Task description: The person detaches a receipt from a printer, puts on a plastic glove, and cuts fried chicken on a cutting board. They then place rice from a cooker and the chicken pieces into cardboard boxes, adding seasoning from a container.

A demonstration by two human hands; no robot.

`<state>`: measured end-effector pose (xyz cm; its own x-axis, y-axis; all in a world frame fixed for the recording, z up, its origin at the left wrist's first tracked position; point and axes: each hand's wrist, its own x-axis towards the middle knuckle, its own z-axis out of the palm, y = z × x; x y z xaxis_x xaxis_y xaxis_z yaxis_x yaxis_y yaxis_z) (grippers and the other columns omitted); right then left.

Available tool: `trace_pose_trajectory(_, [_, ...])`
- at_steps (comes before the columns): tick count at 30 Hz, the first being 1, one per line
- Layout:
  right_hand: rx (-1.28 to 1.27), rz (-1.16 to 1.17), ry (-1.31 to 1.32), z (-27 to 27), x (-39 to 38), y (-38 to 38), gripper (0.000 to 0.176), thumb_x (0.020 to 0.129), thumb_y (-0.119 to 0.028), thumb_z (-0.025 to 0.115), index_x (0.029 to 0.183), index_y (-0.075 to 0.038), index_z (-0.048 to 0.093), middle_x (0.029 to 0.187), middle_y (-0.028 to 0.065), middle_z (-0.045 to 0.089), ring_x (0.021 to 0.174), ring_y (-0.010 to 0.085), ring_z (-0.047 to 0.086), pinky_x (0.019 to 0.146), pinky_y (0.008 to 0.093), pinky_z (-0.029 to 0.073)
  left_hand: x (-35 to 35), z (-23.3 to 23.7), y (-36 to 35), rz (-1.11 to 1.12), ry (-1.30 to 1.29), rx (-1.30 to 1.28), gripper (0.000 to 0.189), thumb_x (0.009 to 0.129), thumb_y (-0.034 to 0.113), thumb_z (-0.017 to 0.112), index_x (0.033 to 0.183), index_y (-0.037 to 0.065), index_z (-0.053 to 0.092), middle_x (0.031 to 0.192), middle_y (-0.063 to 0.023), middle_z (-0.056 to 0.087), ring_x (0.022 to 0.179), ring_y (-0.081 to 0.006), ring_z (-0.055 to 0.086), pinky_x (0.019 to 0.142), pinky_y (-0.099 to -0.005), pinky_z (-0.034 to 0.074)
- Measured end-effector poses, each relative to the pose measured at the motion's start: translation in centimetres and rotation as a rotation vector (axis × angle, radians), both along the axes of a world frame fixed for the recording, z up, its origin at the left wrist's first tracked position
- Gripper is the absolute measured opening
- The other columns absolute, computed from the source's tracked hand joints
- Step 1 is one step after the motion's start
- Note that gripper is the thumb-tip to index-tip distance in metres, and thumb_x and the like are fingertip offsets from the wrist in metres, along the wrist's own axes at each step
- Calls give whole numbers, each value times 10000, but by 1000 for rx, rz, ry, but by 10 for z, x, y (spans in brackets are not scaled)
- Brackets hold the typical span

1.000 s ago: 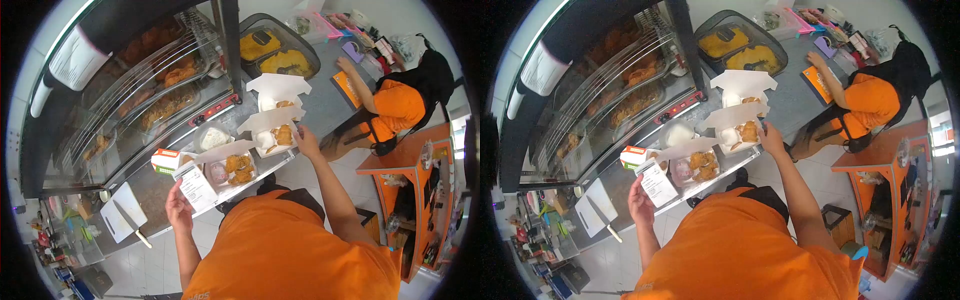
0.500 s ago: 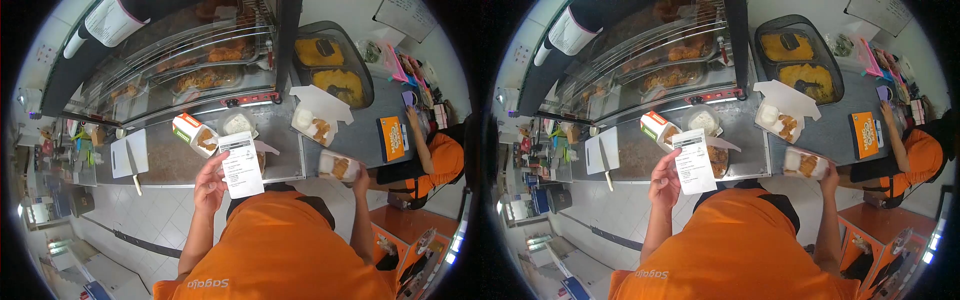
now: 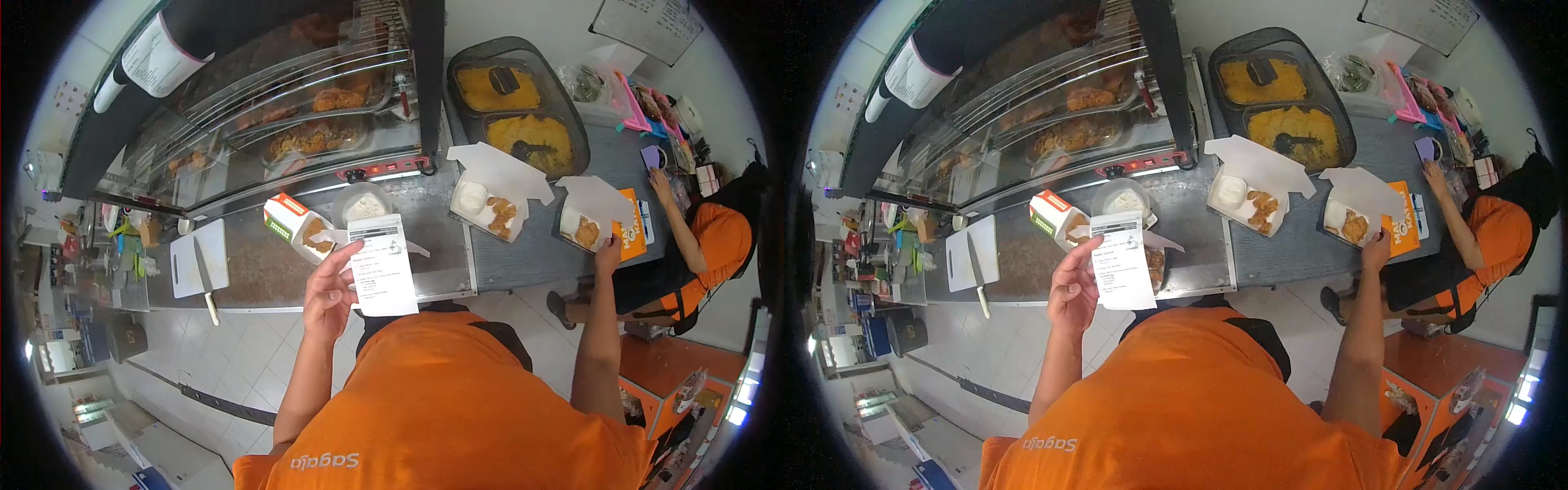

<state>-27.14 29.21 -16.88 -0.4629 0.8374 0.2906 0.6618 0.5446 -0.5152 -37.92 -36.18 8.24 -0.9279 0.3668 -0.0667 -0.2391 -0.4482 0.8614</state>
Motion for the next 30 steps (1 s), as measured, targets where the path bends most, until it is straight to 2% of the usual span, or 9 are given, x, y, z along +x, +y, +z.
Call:
trace_pose_trajectory(3, [327, -72, -18, 51, -25, -76, 279, 1008, -180, 600, 1198, 23, 628, 1195, 211, 688, 1085, 366, 663, 948, 451, 497, 1, -2, -6, 5, -1, -20, 898, 677, 217, 553, 1491, -130, 398, 1411, -286, 550, 1256, -384, 626, 892, -450, 643])
trace_pose_trajectory(8, [-157, 486, 100, 18, -44, -189, 367, 1020, -301, 648, 1183, 28, 643, 1002, 180, 725, 763, 214, 697, 648, 364, 562, 1, -8, -18, 8, -16, -30, 900, 677, 232, 561, 1492, -121, 415, 1402, -266, 560, 1249, -351, 633, 817, -389, 659])
trace_pose_trajectory(10, [-488, 366, 84, 43, -65, -247, 386, 1007, -293, 658, 1192, 45, 639, 892, 165, 718, 617, 210, 688, 574, 353, 546, 0, -8, -24, -6, -6, -44, 895, 682, 236, 565, 1489, -121, 418, 1403, -266, 560, 1243, -347, 638, 813, -388, 659])
trace_pose_trajectory(19, [-411, 262, -139, 22, -93, -213, 301, 1038, -179, 535, 1212, 53, 616, 916, 223, 714, 522, 270, 699, 426, 354, 550, -4, -10, -95, 217, 35, -169, 865, 722, 289, 623, 1473, -103, 446, 1422, -230, 559, 1188, -298, 673, 829, -393, 659])
trace_pose_trajectory(21, [-250, 262, -165, -4, -79, -175, 280, 1034, -169, 534, 1194, 42, 626, 911, 223, 718, 581, 302, 714, 478, 384, 564, -3, -12, -114, 263, 37, -195, 854, 741, 306, 647, 1470, -95, 454, 1447, -220, 531, 1186, -283, 677, 841, -395, 660])
trace_pose_trajectory(23, [-94, 280, -192, -11, -74, -168, 261, 1030, -160, 534, 1177, 31, 637, 906, 223, 721, 641, 335, 730, 531, 415, 578, -2, -13, -133, 229, 22, -151, 844, 764, 291, 698, 1481, -84, 454, 1466, -191, 536, 1275, -251, 610, 1053, -356, 531])
trace_pose_trajectory(26, [-29, 143, 0, 51, -69, -200, 286, 1020, -203, 575, 1179, 26, 635, 903, 215, 724, 910, 447, 698, 813, 498, 536, -3, -14, -140, 298, 10, -246, 867, 740, 318, 670, 1472, -95, 454, 1478, -190, 508, 1167, -238, 654, 817, -327, 649])
trace_pose_trajectory(28, [330, 269, 93, 68, -65, -229, 300, 1004, -212, 600, 1167, 40, 621, 894, 207, 718, 858, 437, 690, 797, 488, 540, -4, -20, -142, 292, 19, -214, 875, 741, 325, 675, 1473, -98, 451, 1477, -185, 509, 1172, -225, 641, 841, -314, 637])
trace_pose_trajectory(30, [176, 359, 89, 71, -64, -275, 257, 974, -198, 627, 1118, 14, 638, 850, 180, 714, 805, 407, 689, 759, 476, 544, -7, -23, -145, 257, 39, -195, 880, 749, 331, 684, 1479, -98, 444, 1467, -182, 517, 1174, -201, 629, 922, -303, 607])
